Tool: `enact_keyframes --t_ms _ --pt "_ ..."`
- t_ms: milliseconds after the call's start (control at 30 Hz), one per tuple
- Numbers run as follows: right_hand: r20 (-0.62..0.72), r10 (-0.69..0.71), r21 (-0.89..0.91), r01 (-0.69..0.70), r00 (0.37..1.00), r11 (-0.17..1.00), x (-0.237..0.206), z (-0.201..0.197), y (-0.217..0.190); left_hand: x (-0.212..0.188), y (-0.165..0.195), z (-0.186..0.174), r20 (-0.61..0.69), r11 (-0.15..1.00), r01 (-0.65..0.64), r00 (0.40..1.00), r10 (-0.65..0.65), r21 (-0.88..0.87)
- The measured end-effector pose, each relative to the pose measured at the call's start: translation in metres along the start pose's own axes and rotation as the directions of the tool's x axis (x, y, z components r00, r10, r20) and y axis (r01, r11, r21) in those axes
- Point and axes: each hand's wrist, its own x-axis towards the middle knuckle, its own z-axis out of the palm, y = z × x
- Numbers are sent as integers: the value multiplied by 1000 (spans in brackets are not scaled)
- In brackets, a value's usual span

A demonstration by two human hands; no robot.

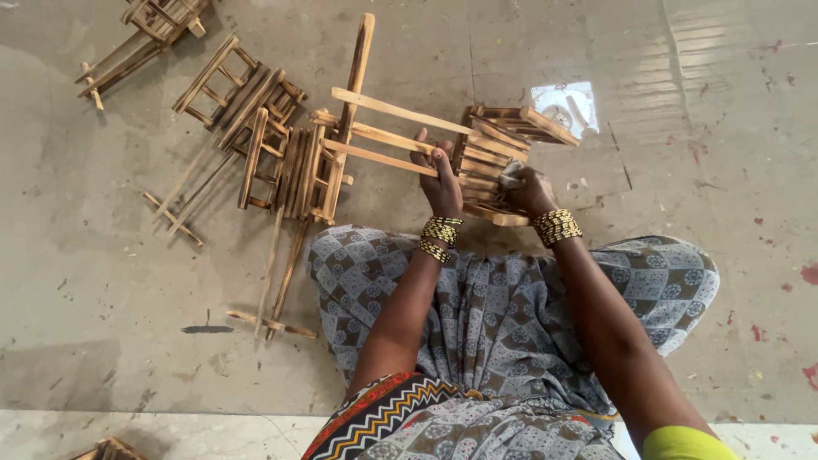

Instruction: The person sits on the floor wiping small wooden toy carts and chairs one at a time with a cloth, turning each piece to clean its sides and slats, then setting the wiped piece aside with the others.

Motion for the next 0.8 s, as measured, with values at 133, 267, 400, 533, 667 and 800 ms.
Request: enact_keyframes --t_ms 133,267,400,533,667,800 --pt "-139 -256 206 280 957 937 5 2 -20 0 1 1 -39 998 5 999 -2 59" --pt "-60 -393 12 395 917 919 10 1 -30 -3 1 -2 -56 990 40 998 -33 135" --pt "4 -130 295 123 991 947 7 2 -14 -1 -2 -5 -63 997 78 995 -77 5" --pt "26 21 324 -28 999 946 -2 2 5 -2 -4 -5 -60 1000 13 998 -11 24" --pt "66 2 468 -33 998 883 0 -4 -5 -5 -4 3 -20 1000 12 1000 -11 5" --pt "3 -345 595 276 938 755 1 -9 -33 -3 1 5 -37 993 73 997 -70 94"
